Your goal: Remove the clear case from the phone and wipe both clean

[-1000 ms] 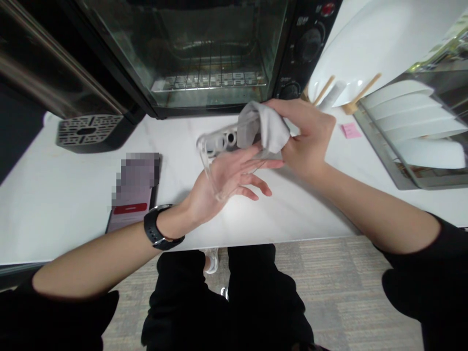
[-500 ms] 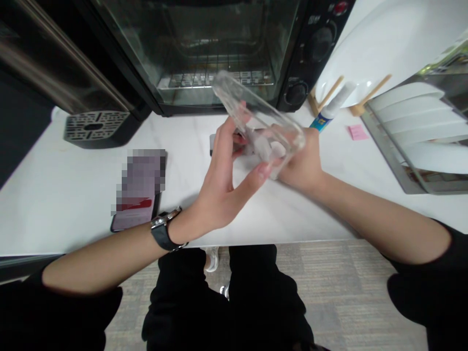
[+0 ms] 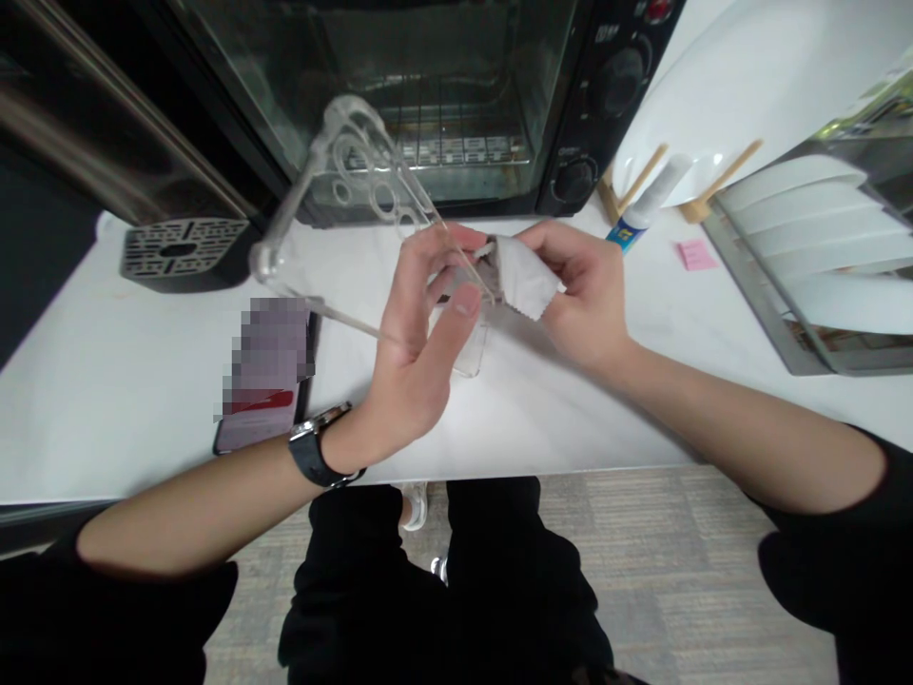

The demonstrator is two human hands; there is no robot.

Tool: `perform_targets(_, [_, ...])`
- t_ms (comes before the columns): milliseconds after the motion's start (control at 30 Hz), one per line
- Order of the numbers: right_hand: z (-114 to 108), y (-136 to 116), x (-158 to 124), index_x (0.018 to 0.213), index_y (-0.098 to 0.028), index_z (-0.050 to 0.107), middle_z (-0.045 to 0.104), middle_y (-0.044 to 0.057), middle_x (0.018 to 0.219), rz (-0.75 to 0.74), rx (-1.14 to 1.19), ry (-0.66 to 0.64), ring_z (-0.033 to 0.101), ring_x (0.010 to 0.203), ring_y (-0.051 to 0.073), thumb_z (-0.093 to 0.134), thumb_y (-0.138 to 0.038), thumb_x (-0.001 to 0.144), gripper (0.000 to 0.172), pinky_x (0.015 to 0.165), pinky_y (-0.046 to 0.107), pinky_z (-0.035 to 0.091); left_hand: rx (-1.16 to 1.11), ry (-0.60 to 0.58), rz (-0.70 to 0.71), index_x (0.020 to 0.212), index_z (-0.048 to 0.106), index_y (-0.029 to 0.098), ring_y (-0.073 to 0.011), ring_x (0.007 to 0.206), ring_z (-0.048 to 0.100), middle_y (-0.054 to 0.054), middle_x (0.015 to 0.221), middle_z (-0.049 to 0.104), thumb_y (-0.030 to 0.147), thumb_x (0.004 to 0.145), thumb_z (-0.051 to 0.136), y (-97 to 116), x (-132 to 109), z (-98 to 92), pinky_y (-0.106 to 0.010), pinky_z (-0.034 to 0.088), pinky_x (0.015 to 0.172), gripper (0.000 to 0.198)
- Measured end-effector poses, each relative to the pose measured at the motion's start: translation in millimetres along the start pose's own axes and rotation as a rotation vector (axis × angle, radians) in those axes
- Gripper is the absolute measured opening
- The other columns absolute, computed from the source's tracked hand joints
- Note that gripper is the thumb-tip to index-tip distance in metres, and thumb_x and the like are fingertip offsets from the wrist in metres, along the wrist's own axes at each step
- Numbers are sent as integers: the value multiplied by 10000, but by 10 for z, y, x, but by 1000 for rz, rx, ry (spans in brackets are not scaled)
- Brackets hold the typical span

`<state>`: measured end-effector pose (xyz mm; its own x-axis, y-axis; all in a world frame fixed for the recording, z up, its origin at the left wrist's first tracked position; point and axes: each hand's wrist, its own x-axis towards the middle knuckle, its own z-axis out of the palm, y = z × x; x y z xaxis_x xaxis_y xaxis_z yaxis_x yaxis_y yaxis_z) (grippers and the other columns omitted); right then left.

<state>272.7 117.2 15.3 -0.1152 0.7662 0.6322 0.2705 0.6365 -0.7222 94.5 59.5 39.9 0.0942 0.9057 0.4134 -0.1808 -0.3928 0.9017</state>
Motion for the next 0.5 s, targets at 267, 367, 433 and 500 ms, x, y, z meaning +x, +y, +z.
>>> perform_targets(267, [-7, 12, 7, 1068, -276, 826, 842, -16, 950, -222, 37, 273, 779, 850, 176, 778, -232, 912, 169, 748, 297, 641, 190, -302, -167, 1247, 626, 225, -229, 1182, 622, -62, 1161, 642, 374, 1058, 659, -99, 4, -73, -388, 451, 1160, 243])
perform_targets(367, [-40, -39, -60, 1211, -302, 816, 874, -22, 1109, -350, -73, 133, 828, 966, 191, 740, -230, 965, 268, 870, 324, 678, 186, -315, -103, 1286, 565, 247, -236, 1193, 627, -61, 1240, 641, 420, 1050, 660, -188, 18, -88, -399, 484, 1139, 307])
perform_targets(433, [-57, -40, -84, 1235, -319, 814, 879, -28, 1135, -394, -139, 122, 841, 980, 199, 725, -254, 998, 261, 894, 336, 691, 238, -335, -40, 1286, 537, 262, -236, 1184, 623, -55, 1235, 630, 403, 1063, 637, -227, 26, -103, -411, 509, 1125, 283])
perform_targets(500, [-61, -9, -90, 1256, -327, 809, 877, -28, 1139, -402, -147, 172, 842, 985, 209, 728, -296, 1015, 256, 895, 349, 699, 299, -347, -16, 1304, 529, 269, -237, 1189, 621, -61, 1261, 632, 386, 1077, 616, -243, 27, -117, -419, 526, 1118, 270])
